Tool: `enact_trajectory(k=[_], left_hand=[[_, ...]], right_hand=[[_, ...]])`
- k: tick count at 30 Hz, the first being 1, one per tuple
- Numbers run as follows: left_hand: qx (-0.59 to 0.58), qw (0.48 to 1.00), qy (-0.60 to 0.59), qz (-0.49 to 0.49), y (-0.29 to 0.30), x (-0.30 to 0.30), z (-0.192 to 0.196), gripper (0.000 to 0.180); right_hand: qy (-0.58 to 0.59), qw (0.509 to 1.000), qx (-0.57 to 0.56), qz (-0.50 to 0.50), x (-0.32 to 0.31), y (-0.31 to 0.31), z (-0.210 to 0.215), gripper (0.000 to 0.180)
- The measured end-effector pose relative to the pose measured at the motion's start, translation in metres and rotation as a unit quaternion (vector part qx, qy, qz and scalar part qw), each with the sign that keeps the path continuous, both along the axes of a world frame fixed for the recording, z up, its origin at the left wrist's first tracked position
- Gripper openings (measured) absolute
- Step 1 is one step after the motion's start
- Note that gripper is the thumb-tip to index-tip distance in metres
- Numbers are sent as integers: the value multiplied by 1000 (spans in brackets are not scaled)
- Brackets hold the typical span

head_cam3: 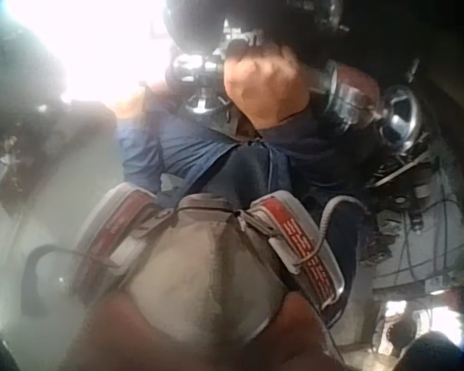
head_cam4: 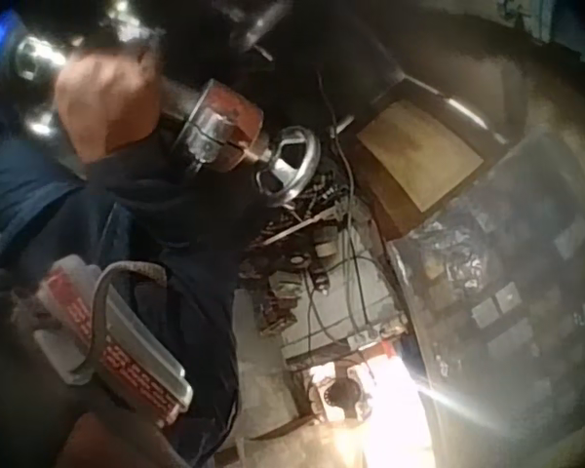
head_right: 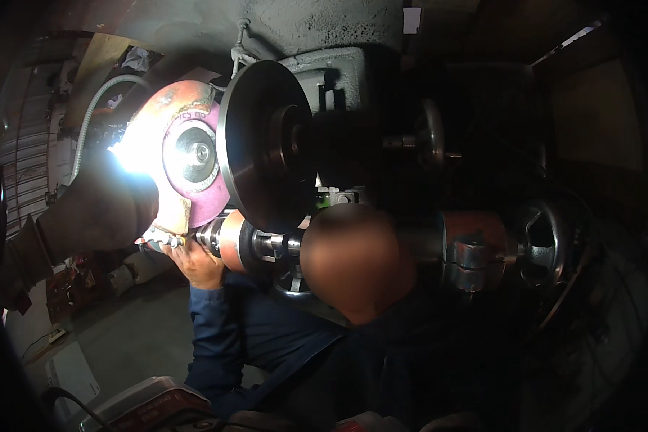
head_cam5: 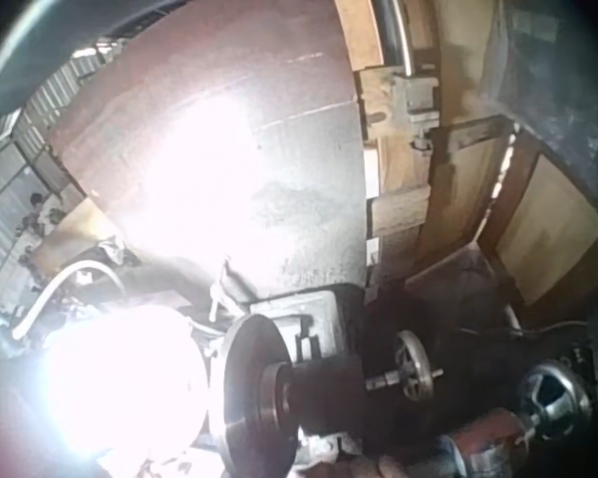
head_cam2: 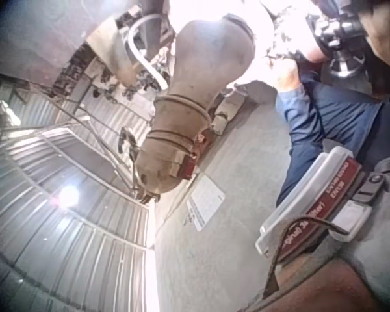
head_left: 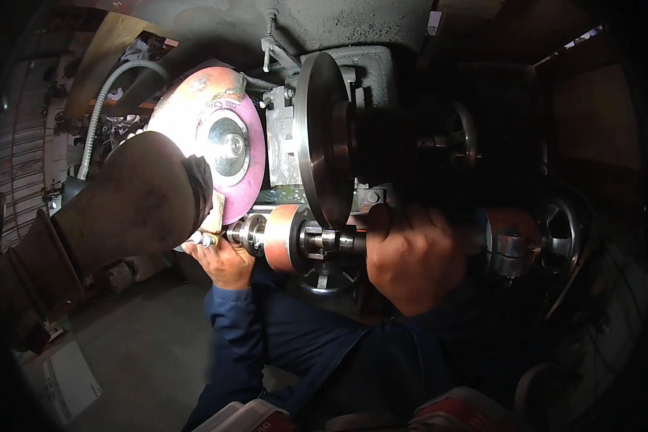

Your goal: The person operates a specialized valve grinding machine to resurface an engine valve by turning various adjustment knobs and bringing the rotating valve into contact with a grinding wheel. They use a small applicator to apply lubricant or clean the surface during the task.

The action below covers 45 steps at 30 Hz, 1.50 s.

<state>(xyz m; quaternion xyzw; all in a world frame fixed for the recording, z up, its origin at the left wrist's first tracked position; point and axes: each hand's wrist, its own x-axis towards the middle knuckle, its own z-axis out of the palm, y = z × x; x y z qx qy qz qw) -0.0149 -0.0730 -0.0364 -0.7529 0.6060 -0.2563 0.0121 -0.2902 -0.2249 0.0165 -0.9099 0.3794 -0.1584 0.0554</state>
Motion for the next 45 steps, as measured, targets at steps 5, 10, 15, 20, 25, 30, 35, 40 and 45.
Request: enact_trajectory(k=[5,10,15,20,25,30,35,40,45], left_hand=[[-44,999,9,7,-9,-4,-6,70],[-58,997,36,29,-12,-9,-6,64],[-73,997,14,31,-9,-6,-12,62],[-66,997,22,23,-13,-8,-8,67],[-69,997,33,26,-15,-8,-8,68],[-55,998,7,16,0,4,-18,69],[0,999,-51,-14,7,12,-12,72],[-29,995,74,-62,3,14,3,66],[-200,962,149,-115,3,10,3,65]], right_hand=[[-1,999,29,-36,2,0,3,7],[-24,996,52,-70,6,1,2,6],[-16,995,73,-63,4,3,3,10],[4,994,93,-65,4,1,7,11],[4,993,95,-65,5,0,7,10],[-22,997,53,-43,2,-2,6,6],[-35,996,54,-54,-1,4,-5,12],[-51,993,102,-37,-5,-5,14,22],[-37,994,99,4,-8,-11,22,23]])
